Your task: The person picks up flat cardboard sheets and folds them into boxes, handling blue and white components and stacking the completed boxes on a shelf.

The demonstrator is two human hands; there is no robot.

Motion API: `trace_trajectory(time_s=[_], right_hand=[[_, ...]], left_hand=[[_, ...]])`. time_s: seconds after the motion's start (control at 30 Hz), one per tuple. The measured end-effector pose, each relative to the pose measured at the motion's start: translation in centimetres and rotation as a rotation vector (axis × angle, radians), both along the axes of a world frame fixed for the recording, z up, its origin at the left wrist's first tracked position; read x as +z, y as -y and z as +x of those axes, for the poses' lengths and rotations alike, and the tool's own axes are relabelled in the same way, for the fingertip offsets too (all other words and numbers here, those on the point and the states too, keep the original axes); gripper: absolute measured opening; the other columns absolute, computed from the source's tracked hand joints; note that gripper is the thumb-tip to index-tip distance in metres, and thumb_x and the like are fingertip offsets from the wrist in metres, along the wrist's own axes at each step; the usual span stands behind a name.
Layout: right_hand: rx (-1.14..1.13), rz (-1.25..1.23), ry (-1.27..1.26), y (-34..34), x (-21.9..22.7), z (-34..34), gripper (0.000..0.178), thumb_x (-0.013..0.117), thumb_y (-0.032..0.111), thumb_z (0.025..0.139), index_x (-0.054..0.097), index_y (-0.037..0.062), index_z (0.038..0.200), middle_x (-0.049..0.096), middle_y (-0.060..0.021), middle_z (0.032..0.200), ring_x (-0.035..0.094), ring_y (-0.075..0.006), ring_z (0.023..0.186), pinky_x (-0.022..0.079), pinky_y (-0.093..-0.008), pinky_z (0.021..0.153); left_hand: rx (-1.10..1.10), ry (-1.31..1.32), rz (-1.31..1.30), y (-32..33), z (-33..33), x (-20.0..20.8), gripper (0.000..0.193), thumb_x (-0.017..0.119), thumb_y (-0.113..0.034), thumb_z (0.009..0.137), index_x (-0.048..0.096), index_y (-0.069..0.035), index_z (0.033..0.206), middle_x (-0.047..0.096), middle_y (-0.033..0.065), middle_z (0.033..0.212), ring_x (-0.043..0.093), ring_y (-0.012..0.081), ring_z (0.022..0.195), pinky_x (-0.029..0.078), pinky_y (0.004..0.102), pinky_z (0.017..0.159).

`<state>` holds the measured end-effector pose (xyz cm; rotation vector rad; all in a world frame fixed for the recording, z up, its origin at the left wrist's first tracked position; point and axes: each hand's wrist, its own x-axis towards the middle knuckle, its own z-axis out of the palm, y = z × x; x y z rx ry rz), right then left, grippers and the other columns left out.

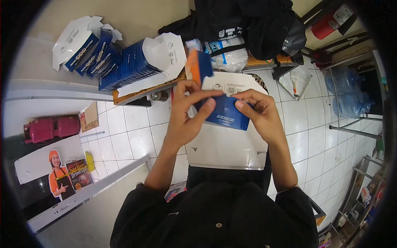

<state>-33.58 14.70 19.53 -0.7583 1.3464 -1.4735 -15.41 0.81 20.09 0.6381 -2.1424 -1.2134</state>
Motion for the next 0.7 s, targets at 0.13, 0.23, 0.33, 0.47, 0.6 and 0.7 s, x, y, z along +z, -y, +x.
trace_trajectory(time_s=[0.13, 0.23, 0.33, 0.47, 0.6, 0.7], right_hand=[[0.050, -0.021, -0.098, 0.4, -0.2, 1.4, 0.020, 0.068, 0.010, 0.098, 0.069, -0.0034, 0.112, 0.074, -0.0084, 0.097, 0.066, -0.0078, 0.088, 0.050, -0.0212, 0.078], [0.001, 0.032, -0.046, -0.4, 0.0, 2.3, 0.017, 0.068, 0.007, 0.097, 0.069, -0.0048, 0.109, 0.074, -0.0089, 0.098, 0.065, -0.0085, 0.089, 0.050, -0.0220, 0.079], [0.027, 0.009, -0.013, -0.2, -0.5, 3.3, 0.017, 0.069, 0.006, 0.096, 0.070, -0.0048, 0.109, 0.074, -0.0088, 0.097, 0.064, -0.0091, 0.088, 0.050, -0.0224, 0.081], [0.059, 0.011, -0.044, 0.4, -1.1, 3.2, 0.020, 0.071, 0.004, 0.094, 0.068, -0.0043, 0.112, 0.074, -0.0085, 0.094, 0.064, -0.0087, 0.087, 0.048, -0.0218, 0.080], [0.047, -0.017, -0.068, 0.3, -0.3, 3.3, 0.025, 0.073, 0.000, 0.091, 0.065, -0.0037, 0.114, 0.073, -0.0078, 0.091, 0.063, -0.0083, 0.084, 0.047, -0.0219, 0.078], [0.029, -0.105, -0.079, -0.2, 1.1, 4.1, 0.034, 0.075, -0.004, 0.088, 0.062, -0.0019, 0.119, 0.073, -0.0065, 0.085, 0.064, -0.0098, 0.077, 0.047, -0.0238, 0.078]], left_hand=[[0.020, 0.112, -0.074, 0.2, 1.4, -0.7, 0.033, 0.080, -0.020, 0.083, 0.076, -0.013, 0.116, 0.045, 0.0085, 0.101, 0.048, 0.0243, 0.096, 0.042, 0.0332, 0.088], [0.085, 0.115, -0.091, 0.4, 1.0, -0.7, 0.033, 0.082, -0.017, 0.081, 0.076, -0.013, 0.113, 0.046, 0.0070, 0.100, 0.049, 0.0223, 0.098, 0.044, 0.0315, 0.085], [0.086, 0.163, -0.105, 0.2, 1.5, -0.7, 0.031, 0.082, -0.017, 0.082, 0.077, -0.013, 0.112, 0.044, 0.0059, 0.099, 0.048, 0.0224, 0.099, 0.043, 0.0326, 0.086], [-0.056, 0.133, 0.052, 0.0, 3.2, 0.0, 0.030, 0.083, -0.018, 0.082, 0.077, -0.013, 0.111, 0.042, 0.0054, 0.098, 0.046, 0.0229, 0.101, 0.043, 0.0356, 0.088], [-0.130, 0.107, 0.035, -0.8, 4.2, 0.7, 0.039, 0.087, -0.023, 0.079, 0.076, -0.013, 0.114, 0.039, 0.0072, 0.102, 0.044, 0.0235, 0.105, 0.042, 0.0392, 0.092], [-0.132, 0.194, -0.112, -1.3, 4.7, 2.2, 0.056, 0.093, -0.025, 0.068, 0.073, -0.013, 0.120, 0.039, 0.0093, 0.103, 0.046, 0.0257, 0.104, 0.043, 0.0400, 0.093]])
